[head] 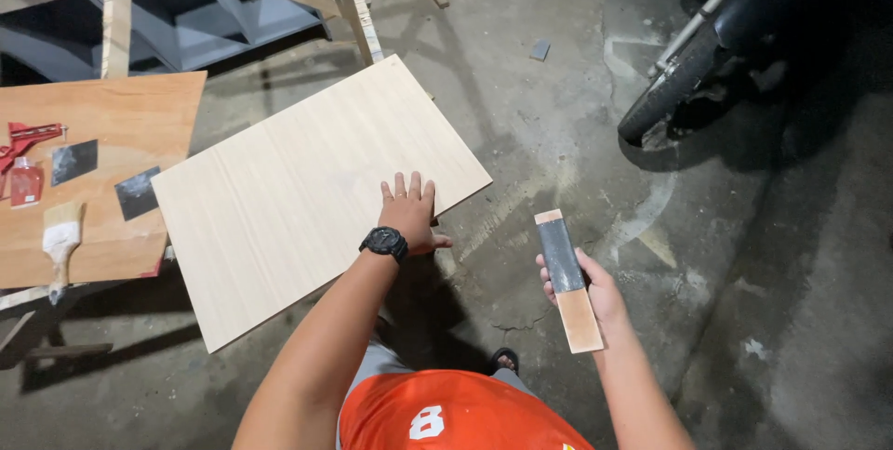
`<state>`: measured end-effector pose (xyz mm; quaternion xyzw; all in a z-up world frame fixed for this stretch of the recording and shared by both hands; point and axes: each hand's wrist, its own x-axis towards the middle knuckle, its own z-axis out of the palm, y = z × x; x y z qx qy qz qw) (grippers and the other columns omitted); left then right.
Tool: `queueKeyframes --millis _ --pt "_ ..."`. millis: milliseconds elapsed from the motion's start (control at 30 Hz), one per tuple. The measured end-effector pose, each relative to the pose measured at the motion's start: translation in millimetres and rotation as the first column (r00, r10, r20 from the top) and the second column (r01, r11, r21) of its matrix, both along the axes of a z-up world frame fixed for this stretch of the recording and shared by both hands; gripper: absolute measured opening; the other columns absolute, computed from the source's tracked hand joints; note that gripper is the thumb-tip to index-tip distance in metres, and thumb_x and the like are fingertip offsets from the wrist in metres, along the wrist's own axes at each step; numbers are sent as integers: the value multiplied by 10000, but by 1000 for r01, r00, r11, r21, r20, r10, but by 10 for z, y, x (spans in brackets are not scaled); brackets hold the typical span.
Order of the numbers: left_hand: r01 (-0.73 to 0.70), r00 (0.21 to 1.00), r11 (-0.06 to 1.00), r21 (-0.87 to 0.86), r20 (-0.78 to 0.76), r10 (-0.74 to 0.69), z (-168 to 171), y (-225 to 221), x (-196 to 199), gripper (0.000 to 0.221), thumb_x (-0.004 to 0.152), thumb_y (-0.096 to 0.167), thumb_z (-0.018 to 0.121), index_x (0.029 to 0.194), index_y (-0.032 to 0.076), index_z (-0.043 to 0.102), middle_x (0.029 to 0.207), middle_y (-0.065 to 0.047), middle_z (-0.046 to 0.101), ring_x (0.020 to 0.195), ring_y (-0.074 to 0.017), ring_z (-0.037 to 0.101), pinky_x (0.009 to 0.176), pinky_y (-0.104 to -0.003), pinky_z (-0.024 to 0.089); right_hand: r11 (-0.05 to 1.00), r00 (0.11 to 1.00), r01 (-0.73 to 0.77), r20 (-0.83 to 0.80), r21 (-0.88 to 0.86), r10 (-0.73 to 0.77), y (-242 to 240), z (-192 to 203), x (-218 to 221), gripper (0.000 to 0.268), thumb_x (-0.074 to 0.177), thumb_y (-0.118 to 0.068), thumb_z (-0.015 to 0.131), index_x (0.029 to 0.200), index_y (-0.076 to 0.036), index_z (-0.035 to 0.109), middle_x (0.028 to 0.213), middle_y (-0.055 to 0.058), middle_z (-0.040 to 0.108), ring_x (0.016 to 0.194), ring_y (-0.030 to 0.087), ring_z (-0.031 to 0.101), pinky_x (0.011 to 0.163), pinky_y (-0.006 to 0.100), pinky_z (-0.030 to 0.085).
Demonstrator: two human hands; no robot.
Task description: Sanding the surface and edges of a wooden board with a sanding block and brushing off the dust.
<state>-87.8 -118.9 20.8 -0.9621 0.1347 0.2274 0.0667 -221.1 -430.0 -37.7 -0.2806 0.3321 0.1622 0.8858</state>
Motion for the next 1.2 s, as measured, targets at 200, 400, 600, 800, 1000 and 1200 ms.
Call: queueKeyframes --millis 200,400,600,800,1000,1200 --pt "-77 996 996 40 42 75 -286 199 101 1179 921 589 812 1772 78 174 1843 -211 136 1677 -508 65 1349 -696 30 999 1000 -31 -7 -26 30 29 11 -12 413 1043 -363 714 1242 -1 723 1222 260 784 943 323 795 801 409 669" --pt "-114 993 990 78 28 112 -545 286 317 1231 896 611 831 1775 75 155 1854 -183 103 1681 -494 34 1351 -686 6 996 998 -67 3 -66 68 15 -68 -35 394 1051 -370 697 1257 -37 734 1197 265 785 937 333 799 798 423 674" --pt "-4 1000 1000 9 -9 4 -591 188 381 1236 847 470 902 1784 140 167 1859 -116 140 1673 -512 69 1348 -716 51 990 997 -80 5 -117 81 28 -102 -38 370 1050 -369 693 1284 -84 730 1187 263 786 930 334 802 798 437 680" --pt "266 958 919 -292 182 -220 -560 337 257 354 883 129 790 1152 177 565 1399 -86 503 1291 -418 455 1072 -785 405 967 984 -128 91 -221 151 109 -11 -46 559 1083 -375 581 1444 45 657 1180 231 775 863 252 734 699 345 612" --pt "2 992 953 -305 124 38 -502 978 -322 864 955 379 801 1661 158 356 1801 -165 238 1652 -434 213 1282 -741 209 962 990 -117 51 -246 133 148 44 -21 507 1080 -371 588 1419 -2 666 1112 205 772 833 245 722 652 332 574" --pt "-94 941 992 -81 317 115 -878 1633 -798 1135 815 301 888 1730 187 227 1795 -242 194 1616 -569 202 1253 -725 264 951 988 -125 49 -282 145 200 -183 138 413 1073 -314 607 1348 -27 719 1046 212 785 812 260 723 667 355 553"
